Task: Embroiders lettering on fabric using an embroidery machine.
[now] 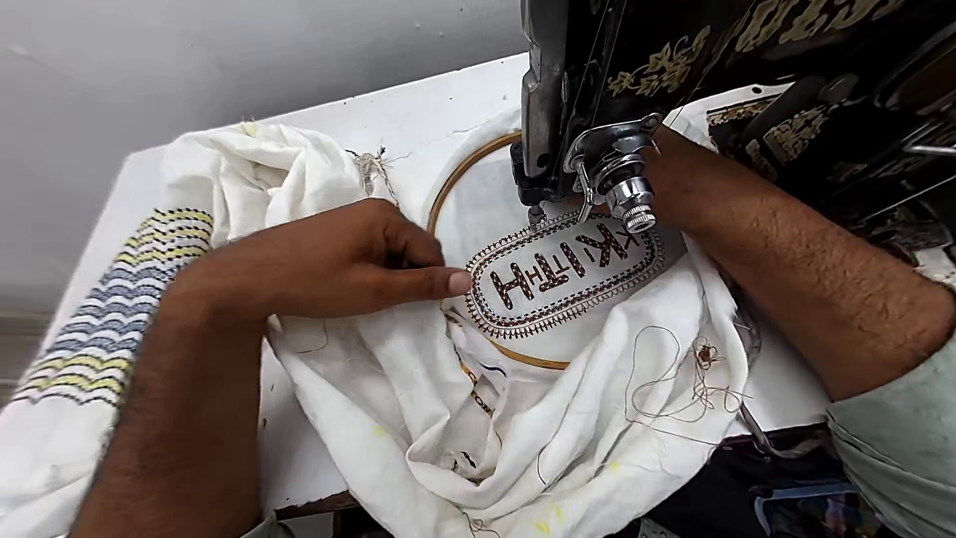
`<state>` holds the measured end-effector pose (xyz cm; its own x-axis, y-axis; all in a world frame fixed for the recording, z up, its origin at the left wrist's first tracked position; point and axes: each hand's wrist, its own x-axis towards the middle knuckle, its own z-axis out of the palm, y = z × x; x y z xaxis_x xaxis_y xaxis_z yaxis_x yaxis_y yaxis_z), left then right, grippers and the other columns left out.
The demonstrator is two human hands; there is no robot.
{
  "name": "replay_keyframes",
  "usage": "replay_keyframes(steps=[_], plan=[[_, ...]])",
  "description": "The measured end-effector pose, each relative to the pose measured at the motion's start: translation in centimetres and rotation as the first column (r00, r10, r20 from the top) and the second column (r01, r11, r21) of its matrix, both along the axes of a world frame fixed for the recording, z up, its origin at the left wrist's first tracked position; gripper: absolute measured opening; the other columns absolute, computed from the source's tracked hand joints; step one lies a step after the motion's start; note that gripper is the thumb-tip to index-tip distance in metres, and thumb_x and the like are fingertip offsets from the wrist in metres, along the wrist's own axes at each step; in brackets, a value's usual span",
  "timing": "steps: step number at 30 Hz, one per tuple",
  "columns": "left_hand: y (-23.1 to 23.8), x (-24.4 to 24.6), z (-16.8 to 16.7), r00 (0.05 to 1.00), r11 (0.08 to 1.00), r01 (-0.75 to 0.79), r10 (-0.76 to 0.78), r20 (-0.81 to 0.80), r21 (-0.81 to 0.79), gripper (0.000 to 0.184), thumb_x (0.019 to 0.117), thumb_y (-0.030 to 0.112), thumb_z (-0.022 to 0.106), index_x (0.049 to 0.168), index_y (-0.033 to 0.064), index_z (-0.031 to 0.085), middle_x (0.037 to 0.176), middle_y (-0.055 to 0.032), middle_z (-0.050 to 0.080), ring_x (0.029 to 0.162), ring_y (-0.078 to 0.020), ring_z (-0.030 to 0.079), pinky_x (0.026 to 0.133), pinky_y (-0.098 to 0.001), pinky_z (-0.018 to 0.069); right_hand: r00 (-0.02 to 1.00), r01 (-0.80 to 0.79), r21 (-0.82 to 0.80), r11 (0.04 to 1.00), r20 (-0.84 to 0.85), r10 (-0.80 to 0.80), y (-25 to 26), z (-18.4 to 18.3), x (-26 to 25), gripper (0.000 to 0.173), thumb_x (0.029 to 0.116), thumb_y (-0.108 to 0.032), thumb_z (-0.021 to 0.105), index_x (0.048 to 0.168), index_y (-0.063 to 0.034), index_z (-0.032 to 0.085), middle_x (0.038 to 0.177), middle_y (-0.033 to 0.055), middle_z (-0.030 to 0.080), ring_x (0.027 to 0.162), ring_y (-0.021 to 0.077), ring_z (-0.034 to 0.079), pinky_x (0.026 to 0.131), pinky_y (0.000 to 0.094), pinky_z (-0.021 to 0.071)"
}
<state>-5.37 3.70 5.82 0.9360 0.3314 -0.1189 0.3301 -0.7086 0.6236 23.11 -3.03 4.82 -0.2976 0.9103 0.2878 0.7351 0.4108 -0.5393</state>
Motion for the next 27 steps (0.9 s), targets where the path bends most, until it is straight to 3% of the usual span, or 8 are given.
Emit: replay_keyframes(steps=[5, 8, 11, 14, 18, 21, 24, 27], plan=[[0.5, -1.5, 0.9, 0.983, 0.978, -0.056, 0.019, -0.183, -0.203, 0.046, 0.1039, 0.038, 0.058, 0.067, 0.0139, 0.069, 0.052, 0.0063, 0.054, 0.044, -0.0003, 0.047, 0.038, -0.0178, 0.0317, 1.000, -0.013, 0.011, 1.000, 0.019, 0.013, 0.6, -0.2, 0.0, 0.021, 0.0940, -0.008, 0.065, 0.108, 0.0067, 0.067, 0.100, 0.0195, 0.067, 0.093, 0.0201, 0.062, 0.085, 0.0350, 0.0464], [0.3, -0.6, 0.4, 0.985, 0.965, -0.070, 0.027, -0.171, -0.251, 0.038, 0.1037, 0.035, 0.059, 0.077, 0.0134, 0.074, 0.058, 0.0071, 0.060, 0.048, 0.0008, 0.052, 0.041, -0.0157, 0.0377, 1.000, -0.028, 0.012, 1.000, 0.006, 0.028, 0.6, -0.4, 0.2, 0.020, 0.0922, -0.008, 0.066, 0.105, 0.0068, 0.068, 0.097, 0.0187, 0.067, 0.090, 0.0181, 0.062, 0.082, 0.0340, 0.0459], [0.5, 0.0, -0.2, 0.938, 0.939, -0.336, 0.326, -0.119, -0.074, 0.030, 0.1056, 0.031, 0.056, 0.093, 0.0108, 0.075, 0.068, 0.0022, 0.070, 0.055, -0.0037, 0.063, 0.047, -0.0208, 0.0512, 0.999, -0.025, -0.038, 0.999, 0.032, 0.027, 1.1, -0.2, 0.3, 0.018, 0.0943, -0.013, 0.067, 0.104, 0.0022, 0.070, 0.095, 0.0144, 0.067, 0.088, 0.0172, 0.062, 0.082, 0.0364, 0.0469], [1.8, 0.4, -2.3, 0.840, 0.836, -0.543, 0.538, 0.068, 0.082, 0.026, 0.1056, 0.028, 0.058, 0.096, 0.0101, 0.073, 0.068, 0.0046, 0.065, 0.053, -0.0006, 0.056, 0.048, -0.0189, 0.0449, 0.999, -0.021, -0.078, 0.997, 0.042, 0.024, 1.0, 0.1, 0.1, 0.019, 0.0940, -0.012, 0.067, 0.105, 0.0033, 0.069, 0.096, 0.0161, 0.066, 0.088, 0.0194, 0.061, 0.081, 0.0387, 0.0460], [2.7, 0.4, -4.0, 0.835, 0.836, -0.539, 0.514, 0.197, 0.103, 0.021, 0.1049, 0.028, 0.059, 0.102, 0.0108, 0.071, 0.066, 0.0056, 0.060, 0.053, -0.0005, 0.055, 0.050, -0.0182, 0.0463, 0.996, -0.011, -0.119, 0.993, 0.083, 0.021, 1.1, 0.5, 0.1, 0.019, 0.0946, -0.012, 0.068, 0.105, 0.0038, 0.069, 0.097, 0.0183, 0.067, 0.090, 0.0241, 0.062, 0.082, 0.0435, 0.0457], [3.0, 0.1, -4.2, 0.839, 0.835, -0.534, 0.503, 0.208, 0.135, 0.024, 0.1026, 0.028, 0.062, 0.119, 0.0116, 0.069, 0.067, 0.0054, 0.058, 0.052, -0.0017, 0.052, 0.049, -0.0187, 0.0453, 0.996, 0.002, -0.144, 0.990, 0.089, 0.011, 1.5, 0.3, 0.3, 0.018, 0.0939, -0.016, 0.070, 0.103, -0.0002, 0.070, 0.093, 0.0138, 0.066, 0.087, 0.0205, 0.061, 0.080, 0.0414, 0.0459], [3.0, 0.0, -4.0, 0.837, 0.827, -0.544, 0.523, 0.157, 0.144, 0.054, 0.0941, 0.036, 0.073, 0.140, 0.0117, 0.058, 0.092, 0.0010, 0.066, 0.058, -0.0042, 0.053, 0.053, -0.0212, 0.0463, 0.979, 0.008, -0.204, 0.979, 0.200, 0.034, 1.8, 0.8, 0.3, 0.018, 0.0963, -0.019, 0.069, 0.103, -0.0025, 0.070, 0.092, 0.0132, 0.066, 0.088, 0.0229, 0.062, 0.079, 0.0445, 0.0457], [2.8, 0.1, -3.7, 0.846, 0.827, -0.534, 0.523, 0.107, 0.175, 0.075, 0.0863, 0.045, 0.079, 0.148, 0.0144, 0.051, 0.123, -0.0033, 0.063, 0.070, -0.0073, 0.058, 0.061, -0.0262, 0.0505, 0.958, 0.012, -0.238, 0.971, 0.280, 0.057, 2.1, 1.2, 0.5, 0.017, 0.0954, -0.020, 0.069, 0.095, -0.0033, 0.069, 0.085, 0.0113, 0.064, 0.082, 0.0224, 0.061, 0.073, 0.0447, 0.0441]])
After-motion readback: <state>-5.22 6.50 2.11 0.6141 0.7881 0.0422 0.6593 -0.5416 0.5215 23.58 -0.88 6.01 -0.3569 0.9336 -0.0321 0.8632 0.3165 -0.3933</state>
